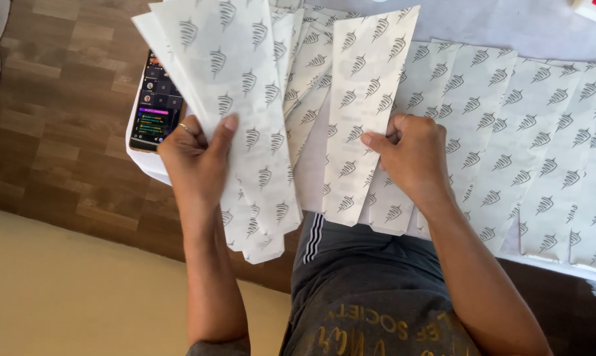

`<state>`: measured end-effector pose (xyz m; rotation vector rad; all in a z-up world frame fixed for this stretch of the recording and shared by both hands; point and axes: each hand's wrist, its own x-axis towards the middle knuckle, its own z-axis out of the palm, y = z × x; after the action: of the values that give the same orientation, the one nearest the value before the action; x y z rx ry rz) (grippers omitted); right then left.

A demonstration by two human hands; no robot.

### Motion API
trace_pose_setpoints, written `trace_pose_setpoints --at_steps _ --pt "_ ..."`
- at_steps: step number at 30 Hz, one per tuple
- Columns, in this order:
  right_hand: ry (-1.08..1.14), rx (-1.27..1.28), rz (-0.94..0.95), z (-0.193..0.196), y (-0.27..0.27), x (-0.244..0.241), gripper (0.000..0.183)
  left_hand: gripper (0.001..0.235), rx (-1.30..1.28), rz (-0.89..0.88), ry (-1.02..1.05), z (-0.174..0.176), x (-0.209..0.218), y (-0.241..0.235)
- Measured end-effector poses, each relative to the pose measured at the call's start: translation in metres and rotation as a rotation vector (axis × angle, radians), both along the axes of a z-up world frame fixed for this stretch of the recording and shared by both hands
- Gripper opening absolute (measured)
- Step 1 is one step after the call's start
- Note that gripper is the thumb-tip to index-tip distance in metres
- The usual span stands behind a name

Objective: The person organizes several stacks of printed paper strips on a table, then applies glue from a bottle along the edge of the papers and presses them together to create a layered effect.

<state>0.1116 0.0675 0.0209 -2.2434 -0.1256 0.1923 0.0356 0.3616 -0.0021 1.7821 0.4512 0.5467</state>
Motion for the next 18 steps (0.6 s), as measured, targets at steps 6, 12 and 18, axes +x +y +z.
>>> trace_pose_setpoints --at_steps 6,12,18 --pt "0.019 -0.054 0.048 -0.001 -0.002 0.005 0.018 0.024 -0.142 0.031 -0.001 0.008 0.001 0.003" --pt "0.088 0.102 0.072 0.026 0.0 0.002 0.017 0.022 -0.376 -0.046 -0.056 0.046 0.007 -0.028" --pt "0.101 0.253 0.084 0.035 -0.001 -0.01 0.013 0.02 -0.627 -0.165 -0.027 0.057 0.008 -0.084"
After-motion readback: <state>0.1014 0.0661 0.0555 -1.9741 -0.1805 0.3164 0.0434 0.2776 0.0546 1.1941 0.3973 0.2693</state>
